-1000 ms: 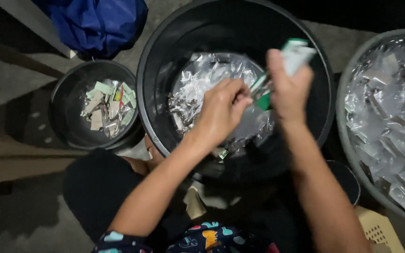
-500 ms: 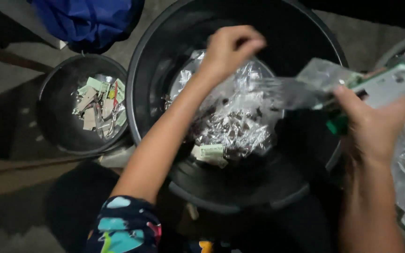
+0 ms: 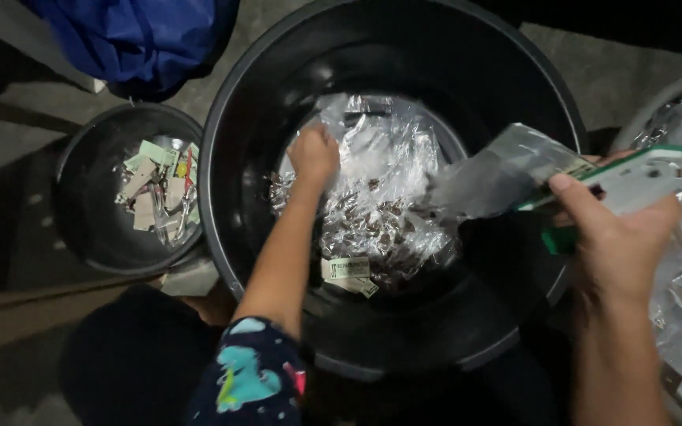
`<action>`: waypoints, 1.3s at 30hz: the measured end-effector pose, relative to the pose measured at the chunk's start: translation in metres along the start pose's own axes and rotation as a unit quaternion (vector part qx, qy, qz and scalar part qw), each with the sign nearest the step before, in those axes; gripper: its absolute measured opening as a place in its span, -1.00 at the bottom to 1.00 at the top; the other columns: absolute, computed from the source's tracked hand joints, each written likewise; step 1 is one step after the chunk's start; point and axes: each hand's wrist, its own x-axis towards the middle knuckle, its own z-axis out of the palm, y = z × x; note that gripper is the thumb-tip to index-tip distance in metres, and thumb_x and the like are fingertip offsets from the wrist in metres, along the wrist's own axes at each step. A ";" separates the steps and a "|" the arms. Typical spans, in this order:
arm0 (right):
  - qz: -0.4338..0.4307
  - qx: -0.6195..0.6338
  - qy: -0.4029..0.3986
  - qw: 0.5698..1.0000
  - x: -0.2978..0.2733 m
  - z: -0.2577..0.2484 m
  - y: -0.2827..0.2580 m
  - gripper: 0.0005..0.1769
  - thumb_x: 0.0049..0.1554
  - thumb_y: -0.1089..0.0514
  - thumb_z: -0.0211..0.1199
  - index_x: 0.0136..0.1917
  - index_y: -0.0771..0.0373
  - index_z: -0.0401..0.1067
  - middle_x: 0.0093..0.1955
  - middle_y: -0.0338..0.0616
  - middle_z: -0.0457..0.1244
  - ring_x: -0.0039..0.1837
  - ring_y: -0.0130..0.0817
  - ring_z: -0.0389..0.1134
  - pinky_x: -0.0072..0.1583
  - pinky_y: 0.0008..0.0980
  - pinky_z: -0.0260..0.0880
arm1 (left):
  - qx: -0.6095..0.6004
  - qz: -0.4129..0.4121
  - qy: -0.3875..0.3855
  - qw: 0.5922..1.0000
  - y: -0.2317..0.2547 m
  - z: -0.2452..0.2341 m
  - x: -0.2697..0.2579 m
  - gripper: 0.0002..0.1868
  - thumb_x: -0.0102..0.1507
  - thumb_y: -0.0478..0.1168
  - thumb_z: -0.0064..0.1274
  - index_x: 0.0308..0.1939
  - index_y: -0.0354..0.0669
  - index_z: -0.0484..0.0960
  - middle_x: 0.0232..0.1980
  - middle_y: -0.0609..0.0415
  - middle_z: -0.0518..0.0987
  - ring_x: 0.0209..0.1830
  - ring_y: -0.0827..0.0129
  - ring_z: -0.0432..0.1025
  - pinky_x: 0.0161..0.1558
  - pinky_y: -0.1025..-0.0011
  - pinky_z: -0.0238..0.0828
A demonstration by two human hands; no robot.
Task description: Manually packaging small items into plastic bags by inserting labels and stapling them shut.
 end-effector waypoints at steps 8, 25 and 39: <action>0.010 -0.032 -0.057 0.998 -0.011 0.028 -0.001 -0.59 0.08 0.20 0.47 0.12 0.08 0.33 0.10 -0.24 0.37 0.17 -0.36 0.46 0.23 -0.36 0.51 | -0.300 0.132 -0.041 0.944 0.064 -0.155 -0.027 -0.93 0.32 -0.18 -0.02 -0.27 -0.02 0.50 -0.42 0.26 0.47 -0.44 0.51 0.41 -0.33 0.42 0.37; -0.188 0.033 -0.111 0.975 -0.043 0.068 -0.071 -0.71 0.09 0.26 0.50 0.00 0.14 0.42 -0.06 -0.26 0.36 -0.02 -0.49 0.40 0.10 -0.47 0.45 | -0.118 0.386 0.068 0.912 0.139 -0.326 -0.212 -0.65 0.36 0.05 0.04 0.01 -0.11 0.62 -0.05 0.02 0.57 -0.01 0.19 0.40 0.00 0.24 0.30; -0.193 0.126 -0.218 0.948 -0.076 0.031 -0.094 -0.68 0.11 0.26 0.42 0.00 0.15 0.29 -0.02 -0.12 0.35 0.04 -0.40 0.40 0.17 -0.40 0.47 | -0.352 0.591 -0.038 0.725 0.165 -0.319 -0.201 -0.84 0.41 -0.46 0.11 0.05 -0.24 0.60 0.01 -0.07 0.56 0.01 0.19 0.54 0.05 0.37 0.55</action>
